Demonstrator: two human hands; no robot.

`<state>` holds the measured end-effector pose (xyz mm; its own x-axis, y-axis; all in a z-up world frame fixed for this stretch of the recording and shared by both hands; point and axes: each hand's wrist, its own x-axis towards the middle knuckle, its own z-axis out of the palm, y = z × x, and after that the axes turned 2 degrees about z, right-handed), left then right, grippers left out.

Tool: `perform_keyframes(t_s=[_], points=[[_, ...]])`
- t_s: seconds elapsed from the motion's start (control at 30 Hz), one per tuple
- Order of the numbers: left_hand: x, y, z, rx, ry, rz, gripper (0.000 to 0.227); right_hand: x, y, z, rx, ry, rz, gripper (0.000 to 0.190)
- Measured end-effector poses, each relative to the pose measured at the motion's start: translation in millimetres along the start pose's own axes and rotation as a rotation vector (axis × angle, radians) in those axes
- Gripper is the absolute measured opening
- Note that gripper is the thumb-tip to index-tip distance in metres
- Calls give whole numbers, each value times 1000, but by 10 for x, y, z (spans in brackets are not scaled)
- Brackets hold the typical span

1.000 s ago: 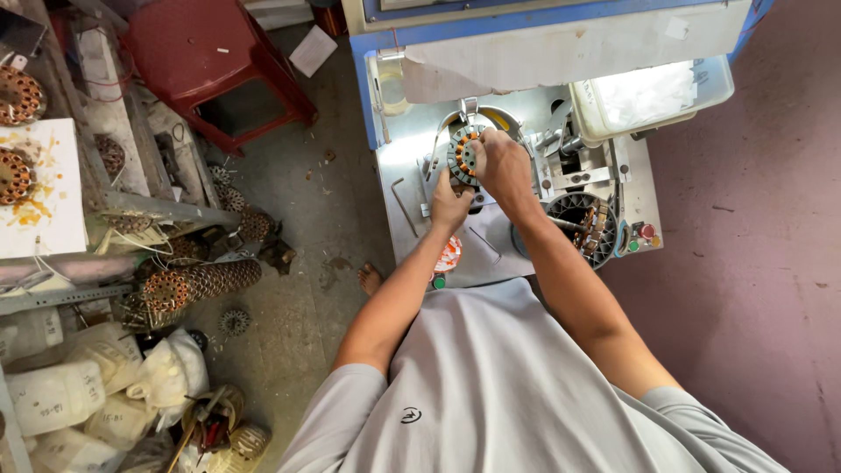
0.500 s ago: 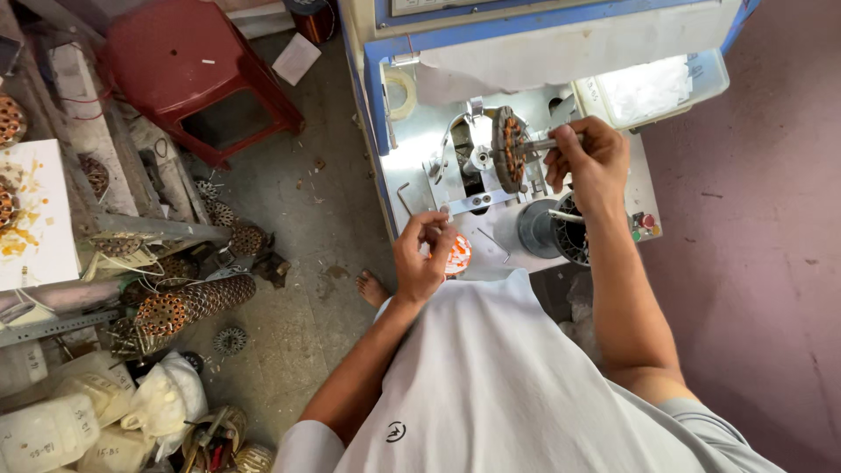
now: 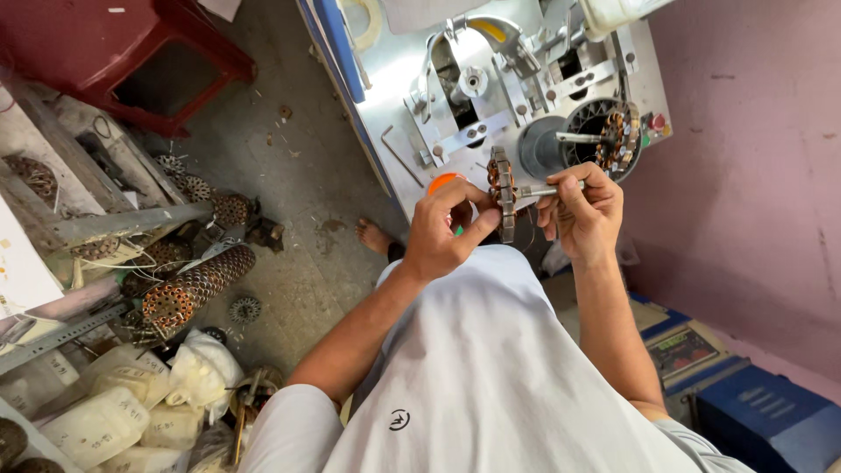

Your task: The person places a container on a machine, then picks up small metal components and inserts them into a circular holder. They continue to insert and adjust these components within the holder, occasionally picking up more from the machine's surface. Finally, they remove the holder from the machine and place it on the floor.

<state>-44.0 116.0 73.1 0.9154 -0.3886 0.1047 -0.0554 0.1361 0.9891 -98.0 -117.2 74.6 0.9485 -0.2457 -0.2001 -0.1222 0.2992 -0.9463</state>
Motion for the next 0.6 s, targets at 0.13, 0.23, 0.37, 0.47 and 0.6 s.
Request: perform_keyframes(t_s=[0.13, 0.23, 0.37, 0.47, 0.6], points=[[-85, -192, 97, -174, -21, -238, 14, -103, 144, -141, -3, 4, 16, 16], [-135, -324, 218, -318, -23, -319, 13, -131, 196, -314, -22, -32, 26, 16], [-186, -512, 441, -273, 30, -352, 12, -67, 249, -569, -40, -95, 65, 17], [-209, -730, 631, -290, 116, -476, 12, 3, 275, -740, -179, -125, 61, 20], [-321, -1098, 802, -523, 231, -496, 11, 137, 364, -918, -406, -220, 2, 24]])
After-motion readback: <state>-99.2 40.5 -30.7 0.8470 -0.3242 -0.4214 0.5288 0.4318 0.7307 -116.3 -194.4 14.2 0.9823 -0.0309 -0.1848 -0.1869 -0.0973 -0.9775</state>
